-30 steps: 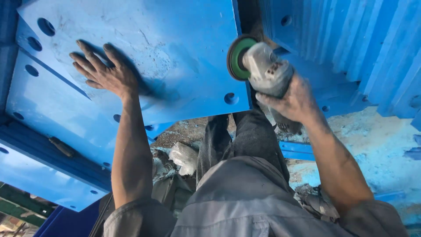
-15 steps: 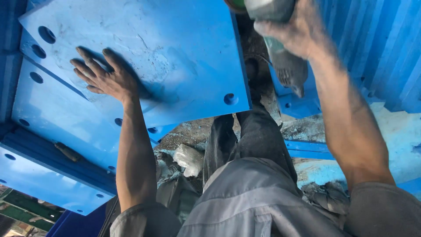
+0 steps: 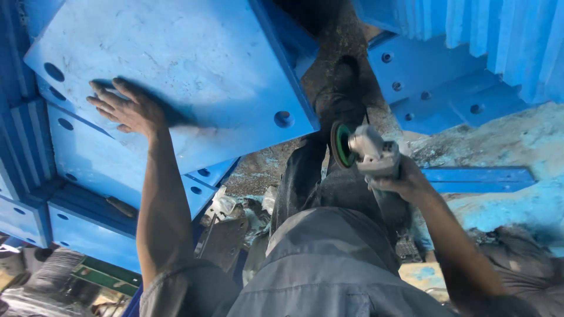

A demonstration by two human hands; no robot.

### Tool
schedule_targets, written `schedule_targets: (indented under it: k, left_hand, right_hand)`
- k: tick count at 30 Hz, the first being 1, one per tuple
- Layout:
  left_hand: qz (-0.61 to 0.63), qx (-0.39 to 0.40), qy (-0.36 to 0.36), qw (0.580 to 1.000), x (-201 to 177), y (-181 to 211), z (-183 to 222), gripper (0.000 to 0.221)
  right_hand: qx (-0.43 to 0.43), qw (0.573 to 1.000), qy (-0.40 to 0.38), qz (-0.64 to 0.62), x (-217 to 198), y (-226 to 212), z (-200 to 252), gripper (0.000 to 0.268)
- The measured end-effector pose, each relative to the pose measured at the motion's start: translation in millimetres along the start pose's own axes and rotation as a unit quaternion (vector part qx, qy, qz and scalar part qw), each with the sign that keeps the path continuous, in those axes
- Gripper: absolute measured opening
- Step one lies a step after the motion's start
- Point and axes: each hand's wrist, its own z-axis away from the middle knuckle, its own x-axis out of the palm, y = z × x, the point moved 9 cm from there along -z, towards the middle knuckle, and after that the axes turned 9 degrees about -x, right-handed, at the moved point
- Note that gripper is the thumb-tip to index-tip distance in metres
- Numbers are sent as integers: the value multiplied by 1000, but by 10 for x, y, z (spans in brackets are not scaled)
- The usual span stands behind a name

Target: Using an angle grinder to smooth edges of blue plastic blocks and a hand tool to clear debris from holes.

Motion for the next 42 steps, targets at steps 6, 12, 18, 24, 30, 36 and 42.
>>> schedule_targets:
  k: [6,12,18,24,30,36,42]
  left_hand:
    - [111,158,0,981,87,1215,824,72]
    - [47,177,21,983,51,1576,1089,71]
    - [51,174,32,983,-240,1911,1261,74]
    - [61,146,2,987,-380,2049,1322,72]
    - [57,152,-12,987,-314,1978,1313,74]
    - [57,156,-20,986,-308,2000,1324,75]
    - [63,162,-20,985,-258,1986,1285,76]
  right_hand:
    - [-15,964,-92,-249,148,-19,-322,66]
    - [-40,968,-137,-208,284,-343,-664,63]
    - [-186,943,-185,-205,383,-1649,-1822,62]
    - [-279,929,-191,-149,398,-3106,-2939,57]
    - [-256,949,-149,-104,300,-3119,-3036,60]
    - [-252,951,-147,-105,310,-3091,-3221,63]
    - [-192,959,-162,-130,304,-2541,-2842,61]
